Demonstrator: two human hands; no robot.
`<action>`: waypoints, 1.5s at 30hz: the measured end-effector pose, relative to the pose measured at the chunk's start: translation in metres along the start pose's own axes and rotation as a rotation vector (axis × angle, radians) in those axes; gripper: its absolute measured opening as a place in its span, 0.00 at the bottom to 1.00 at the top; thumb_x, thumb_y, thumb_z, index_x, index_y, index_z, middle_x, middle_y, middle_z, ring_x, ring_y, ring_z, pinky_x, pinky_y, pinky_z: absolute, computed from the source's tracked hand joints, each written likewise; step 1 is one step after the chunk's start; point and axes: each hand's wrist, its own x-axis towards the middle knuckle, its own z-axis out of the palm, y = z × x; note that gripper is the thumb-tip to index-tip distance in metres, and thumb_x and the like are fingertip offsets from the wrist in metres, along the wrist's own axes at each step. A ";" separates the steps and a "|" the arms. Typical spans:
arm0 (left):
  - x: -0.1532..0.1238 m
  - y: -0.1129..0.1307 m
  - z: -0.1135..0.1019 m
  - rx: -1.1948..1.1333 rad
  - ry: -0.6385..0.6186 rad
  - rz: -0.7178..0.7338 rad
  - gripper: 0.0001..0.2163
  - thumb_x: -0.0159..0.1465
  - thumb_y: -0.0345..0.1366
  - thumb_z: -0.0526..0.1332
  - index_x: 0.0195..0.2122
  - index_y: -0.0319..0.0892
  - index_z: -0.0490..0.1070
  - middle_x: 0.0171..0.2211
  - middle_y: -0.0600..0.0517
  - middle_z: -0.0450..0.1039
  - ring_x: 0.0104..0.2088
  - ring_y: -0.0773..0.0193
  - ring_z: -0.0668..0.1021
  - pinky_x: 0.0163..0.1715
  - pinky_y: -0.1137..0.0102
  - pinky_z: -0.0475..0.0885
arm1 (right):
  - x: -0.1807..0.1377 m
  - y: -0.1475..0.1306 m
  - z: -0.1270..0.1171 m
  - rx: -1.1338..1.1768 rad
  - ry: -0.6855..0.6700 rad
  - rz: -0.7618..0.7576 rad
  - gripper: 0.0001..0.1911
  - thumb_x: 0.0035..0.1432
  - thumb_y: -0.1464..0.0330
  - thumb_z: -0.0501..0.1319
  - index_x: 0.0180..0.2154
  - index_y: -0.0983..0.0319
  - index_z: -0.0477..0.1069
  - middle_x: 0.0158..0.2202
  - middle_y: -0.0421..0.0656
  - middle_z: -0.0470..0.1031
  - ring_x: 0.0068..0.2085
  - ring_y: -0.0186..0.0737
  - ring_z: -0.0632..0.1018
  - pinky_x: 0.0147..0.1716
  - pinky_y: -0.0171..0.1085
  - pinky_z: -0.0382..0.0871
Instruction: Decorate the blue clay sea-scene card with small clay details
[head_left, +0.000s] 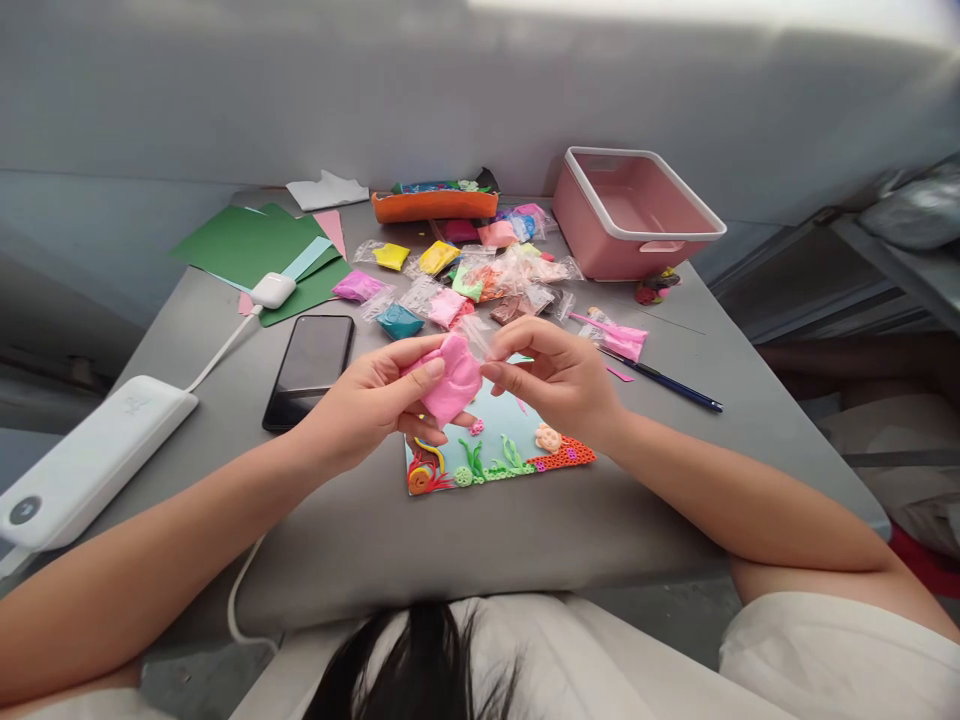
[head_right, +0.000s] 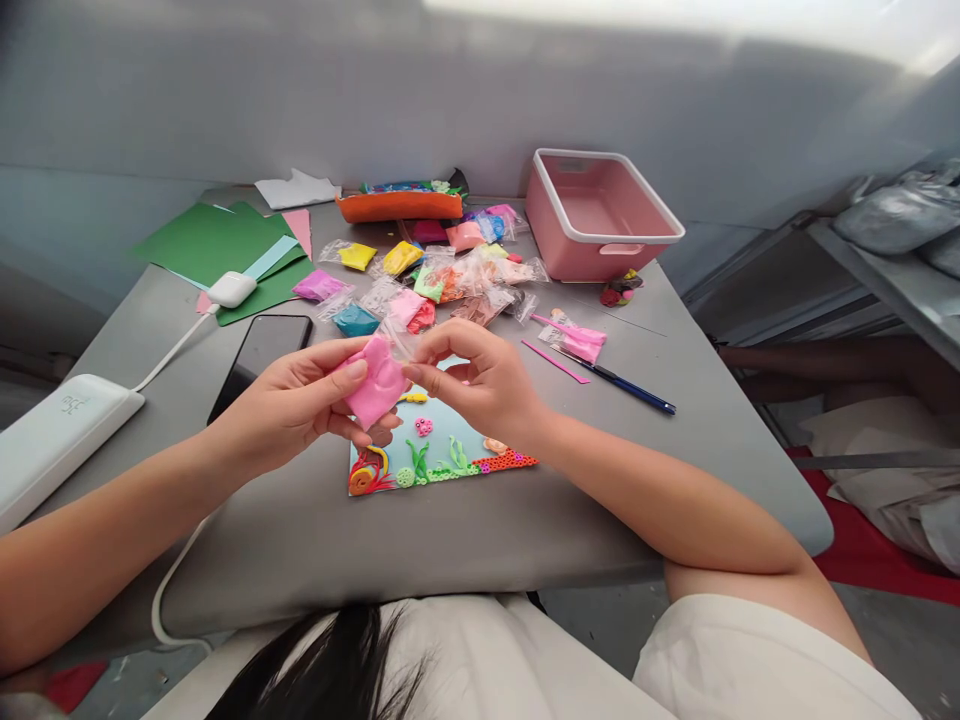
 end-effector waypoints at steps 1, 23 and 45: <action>0.000 -0.001 -0.001 0.006 -0.024 -0.012 0.19 0.65 0.44 0.71 0.55 0.43 0.76 0.35 0.49 0.83 0.30 0.61 0.87 0.26 0.75 0.84 | 0.000 0.000 0.000 -0.043 -0.007 -0.027 0.11 0.60 0.63 0.71 0.33 0.62 0.74 0.34 0.41 0.74 0.35 0.32 0.77 0.26 0.28 0.79; 0.015 -0.010 -0.010 0.055 0.090 0.168 0.23 0.56 0.51 0.77 0.47 0.45 0.75 0.26 0.57 0.77 0.21 0.69 0.78 0.18 0.77 0.76 | 0.007 0.013 -0.015 0.006 -0.023 -0.096 0.07 0.68 0.62 0.64 0.41 0.53 0.83 0.47 0.43 0.77 0.53 0.38 0.77 0.45 0.37 0.79; 0.010 -0.015 -0.006 0.093 0.074 0.064 0.22 0.54 0.52 0.77 0.39 0.40 0.79 0.26 0.54 0.81 0.22 0.66 0.82 0.23 0.76 0.79 | -0.007 0.005 0.001 -0.285 -0.141 -0.268 0.09 0.63 0.79 0.64 0.39 0.62 0.81 0.36 0.42 0.81 0.35 0.31 0.80 0.35 0.30 0.77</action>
